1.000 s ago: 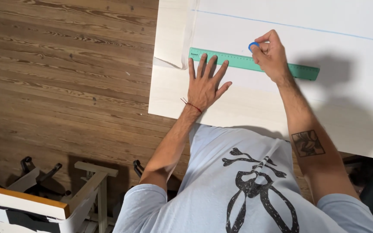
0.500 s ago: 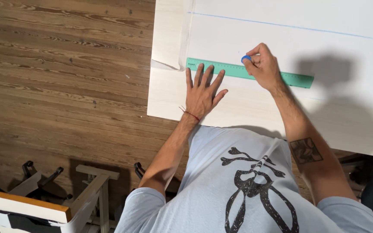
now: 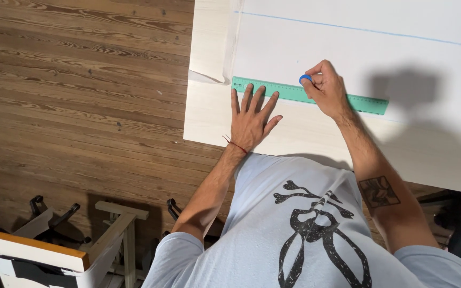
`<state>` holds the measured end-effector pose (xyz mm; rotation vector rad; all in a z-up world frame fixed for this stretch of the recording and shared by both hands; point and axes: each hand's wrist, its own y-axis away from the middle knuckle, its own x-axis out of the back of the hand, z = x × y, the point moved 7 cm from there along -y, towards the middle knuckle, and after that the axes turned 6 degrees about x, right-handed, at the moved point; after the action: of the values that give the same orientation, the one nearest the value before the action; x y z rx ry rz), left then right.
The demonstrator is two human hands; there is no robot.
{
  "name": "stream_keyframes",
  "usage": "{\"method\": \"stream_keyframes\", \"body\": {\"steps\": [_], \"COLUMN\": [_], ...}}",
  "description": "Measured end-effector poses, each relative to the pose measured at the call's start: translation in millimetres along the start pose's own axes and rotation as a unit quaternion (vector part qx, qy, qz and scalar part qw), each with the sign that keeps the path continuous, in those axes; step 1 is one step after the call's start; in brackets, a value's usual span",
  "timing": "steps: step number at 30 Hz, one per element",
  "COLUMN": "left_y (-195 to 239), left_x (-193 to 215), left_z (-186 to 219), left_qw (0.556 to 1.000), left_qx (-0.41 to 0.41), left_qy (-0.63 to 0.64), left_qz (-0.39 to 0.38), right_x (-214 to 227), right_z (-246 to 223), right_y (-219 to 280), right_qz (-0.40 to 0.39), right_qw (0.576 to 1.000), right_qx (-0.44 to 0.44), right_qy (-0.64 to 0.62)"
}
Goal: Unrolling a large sheet of material and drawing layout lines with a ruler and marker
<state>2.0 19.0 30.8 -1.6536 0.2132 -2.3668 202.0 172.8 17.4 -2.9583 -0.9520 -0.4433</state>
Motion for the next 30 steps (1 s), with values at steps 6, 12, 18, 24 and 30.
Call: {"method": "stream_keyframes", "body": {"steps": [6, 12, 18, 24, 30], "left_y": [11.1, 20.0, 22.5, 21.8, 21.8], "left_x": [-1.1, 2.2, 4.0, 6.9, 7.3], "left_z": [1.4, 0.8, -0.9, -1.0, -0.8], "left_qw": [1.000, 1.000, 1.000, 0.999, 0.999], "left_qx": [0.009, 0.010, 0.014, 0.011, 0.012], "left_qy": [-0.007, -0.001, 0.003, 0.004, 0.009], "left_qz": [-0.003, 0.000, 0.006, 0.035, 0.043], "right_x": [-2.5, -9.1, -14.5, -17.3, -17.1], "right_z": [-0.3, -1.1, -6.0, -6.3, -8.1], "right_y": [6.4, 11.1, 15.7, 17.7, 17.8], "right_qz": [-0.003, -0.008, -0.004, -0.004, -0.003], "right_qw": [1.000, 1.000, 1.000, 1.000, 1.000], "right_qx": [-0.004, -0.006, 0.000, 0.000, 0.001], "right_qy": [0.012, 0.002, 0.006, -0.003, -0.008]}}
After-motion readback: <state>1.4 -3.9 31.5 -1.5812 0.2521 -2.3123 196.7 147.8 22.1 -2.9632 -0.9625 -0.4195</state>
